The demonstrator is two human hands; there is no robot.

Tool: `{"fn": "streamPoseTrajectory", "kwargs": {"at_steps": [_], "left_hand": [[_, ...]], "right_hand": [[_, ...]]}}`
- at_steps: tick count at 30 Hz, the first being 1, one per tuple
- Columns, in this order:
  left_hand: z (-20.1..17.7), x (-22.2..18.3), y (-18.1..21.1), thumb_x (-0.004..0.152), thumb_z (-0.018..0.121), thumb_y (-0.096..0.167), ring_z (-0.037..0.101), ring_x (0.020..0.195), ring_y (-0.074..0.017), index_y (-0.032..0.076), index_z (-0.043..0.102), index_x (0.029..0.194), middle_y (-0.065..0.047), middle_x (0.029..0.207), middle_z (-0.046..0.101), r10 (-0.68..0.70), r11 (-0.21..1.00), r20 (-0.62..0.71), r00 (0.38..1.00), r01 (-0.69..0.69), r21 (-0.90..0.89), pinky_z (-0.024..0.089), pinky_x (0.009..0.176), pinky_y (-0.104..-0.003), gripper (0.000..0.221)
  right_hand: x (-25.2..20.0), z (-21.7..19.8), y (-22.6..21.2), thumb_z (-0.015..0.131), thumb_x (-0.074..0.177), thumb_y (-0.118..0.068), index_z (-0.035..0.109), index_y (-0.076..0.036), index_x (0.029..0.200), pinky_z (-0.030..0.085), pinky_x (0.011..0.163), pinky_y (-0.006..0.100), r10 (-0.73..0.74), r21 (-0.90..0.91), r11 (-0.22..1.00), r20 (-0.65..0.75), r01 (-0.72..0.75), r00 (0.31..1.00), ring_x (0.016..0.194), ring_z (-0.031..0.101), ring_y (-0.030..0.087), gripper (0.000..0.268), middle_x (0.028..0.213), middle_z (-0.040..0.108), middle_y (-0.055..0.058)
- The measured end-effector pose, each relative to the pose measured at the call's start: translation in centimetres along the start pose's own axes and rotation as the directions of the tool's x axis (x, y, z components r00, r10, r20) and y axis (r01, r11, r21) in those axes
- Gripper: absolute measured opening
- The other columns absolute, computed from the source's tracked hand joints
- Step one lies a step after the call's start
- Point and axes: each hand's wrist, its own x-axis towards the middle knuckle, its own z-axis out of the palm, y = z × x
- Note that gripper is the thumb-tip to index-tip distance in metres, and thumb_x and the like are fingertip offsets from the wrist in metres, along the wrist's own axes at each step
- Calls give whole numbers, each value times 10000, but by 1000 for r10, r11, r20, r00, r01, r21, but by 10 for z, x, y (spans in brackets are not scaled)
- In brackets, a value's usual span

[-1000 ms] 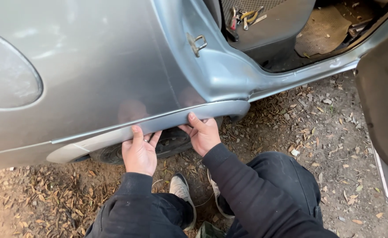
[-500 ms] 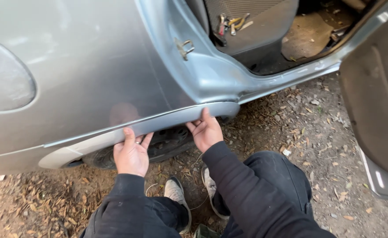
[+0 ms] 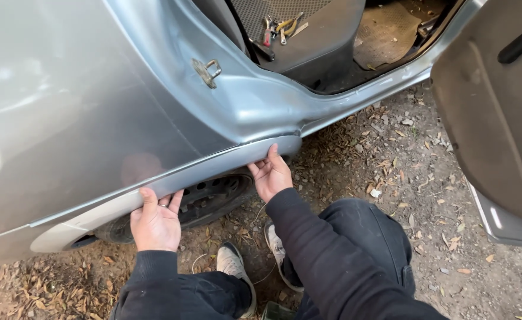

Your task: Aligning and installing a plastic wheel arch trim piece onto the rear quarter panel of a car.

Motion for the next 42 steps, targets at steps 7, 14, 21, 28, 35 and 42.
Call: {"fn": "streamPoseTrajectory", "kwargs": {"at_steps": [7,14,21,28,35,42], "left_hand": [[-2,1,-1,970,663,360,578,1289,-301,2,499,1336,-115,1359,595,17,1000,-2,1000,-17,6,486,1118,-551,537],[-4,3,-2,971,651,358,583,1293,-293,18,521,1333,-105,1366,602,10,1000,11,1000,-9,-10,485,1119,-549,514],[-9,3,-3,1015,637,321,597,1244,-267,25,539,1299,-106,1300,619,-20,1000,-8,1000,20,-24,519,1110,-526,421],[-2,-1,0,999,620,318,618,1246,-265,27,542,1293,-97,1304,632,-16,1000,-8,1000,15,-24,523,1088,-509,421],[-2,4,-2,1002,621,323,608,1233,-253,25,546,1308,-91,1307,626,-17,1000,-6,1000,17,-8,523,1088,-507,434],[-6,4,-5,998,630,326,624,1211,-239,45,553,1305,-80,1291,635,-13,1000,-17,1000,13,-20,524,1081,-502,424]], "right_hand": [[-3,14,-2,546,1039,-372,511,6,1303,497,1104,506,27,-1,1000,30,-27,999,1195,594,293,462,1267,599,151],[2,12,0,565,1024,-418,507,8,1311,508,1100,506,12,79,997,-68,-7,998,1197,588,281,517,1266,592,129],[5,2,-1,574,1031,-437,512,15,1314,505,1106,489,-10,-19,1000,5,11,1000,1201,590,271,538,1272,589,130],[-7,25,-11,547,1023,-451,499,-4,1318,491,1110,522,87,-16,996,-29,-88,996,1224,587,292,538,1291,585,135],[14,7,-6,540,1009,-417,522,-24,1288,473,1121,526,30,207,978,-120,-4,992,1237,580,307,482,1299,585,123],[24,-6,-7,612,1011,-310,528,-30,1293,453,1154,502,-2,368,930,-50,20,999,1276,585,281,406,1325,616,101]]}}
